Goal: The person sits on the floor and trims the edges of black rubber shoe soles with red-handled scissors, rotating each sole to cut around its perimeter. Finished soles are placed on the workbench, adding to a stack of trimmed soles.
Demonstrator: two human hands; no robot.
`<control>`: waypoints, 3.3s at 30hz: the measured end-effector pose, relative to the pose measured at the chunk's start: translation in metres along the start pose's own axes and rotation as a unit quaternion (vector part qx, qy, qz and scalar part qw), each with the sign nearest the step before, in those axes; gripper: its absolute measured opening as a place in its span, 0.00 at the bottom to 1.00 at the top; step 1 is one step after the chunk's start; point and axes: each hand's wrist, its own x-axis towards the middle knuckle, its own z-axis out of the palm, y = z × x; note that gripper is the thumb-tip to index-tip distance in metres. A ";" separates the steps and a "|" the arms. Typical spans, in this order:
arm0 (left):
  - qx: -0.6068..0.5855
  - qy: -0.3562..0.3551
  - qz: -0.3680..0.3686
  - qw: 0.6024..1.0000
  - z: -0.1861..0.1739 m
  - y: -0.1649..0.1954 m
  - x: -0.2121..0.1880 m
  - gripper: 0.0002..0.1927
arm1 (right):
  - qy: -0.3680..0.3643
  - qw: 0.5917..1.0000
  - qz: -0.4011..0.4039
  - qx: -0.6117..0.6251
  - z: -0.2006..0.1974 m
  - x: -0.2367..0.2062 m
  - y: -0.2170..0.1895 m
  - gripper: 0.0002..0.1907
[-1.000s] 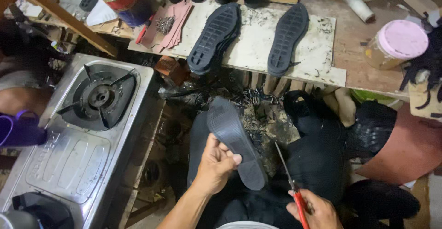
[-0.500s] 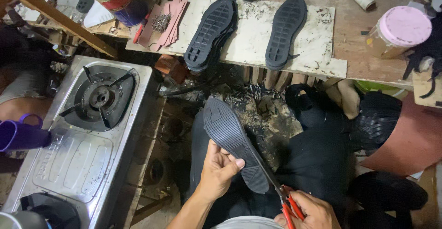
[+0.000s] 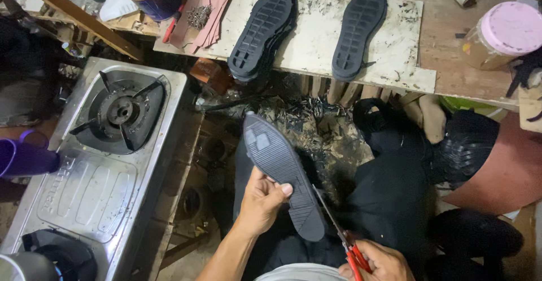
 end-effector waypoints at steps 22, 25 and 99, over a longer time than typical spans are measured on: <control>0.003 0.029 -0.032 0.999 0.012 -0.008 0.000 0.32 | 0.071 0.991 -0.106 0.029 0.021 0.011 -0.002 0.29; -0.030 0.023 -0.043 0.998 0.017 -0.005 0.001 0.33 | 0.043 0.996 -0.075 0.016 0.021 0.012 -0.004 0.27; -0.056 0.049 -0.046 0.996 0.016 -0.010 -0.013 0.24 | 0.175 0.958 -0.197 -0.115 -0.017 0.006 -0.082 0.35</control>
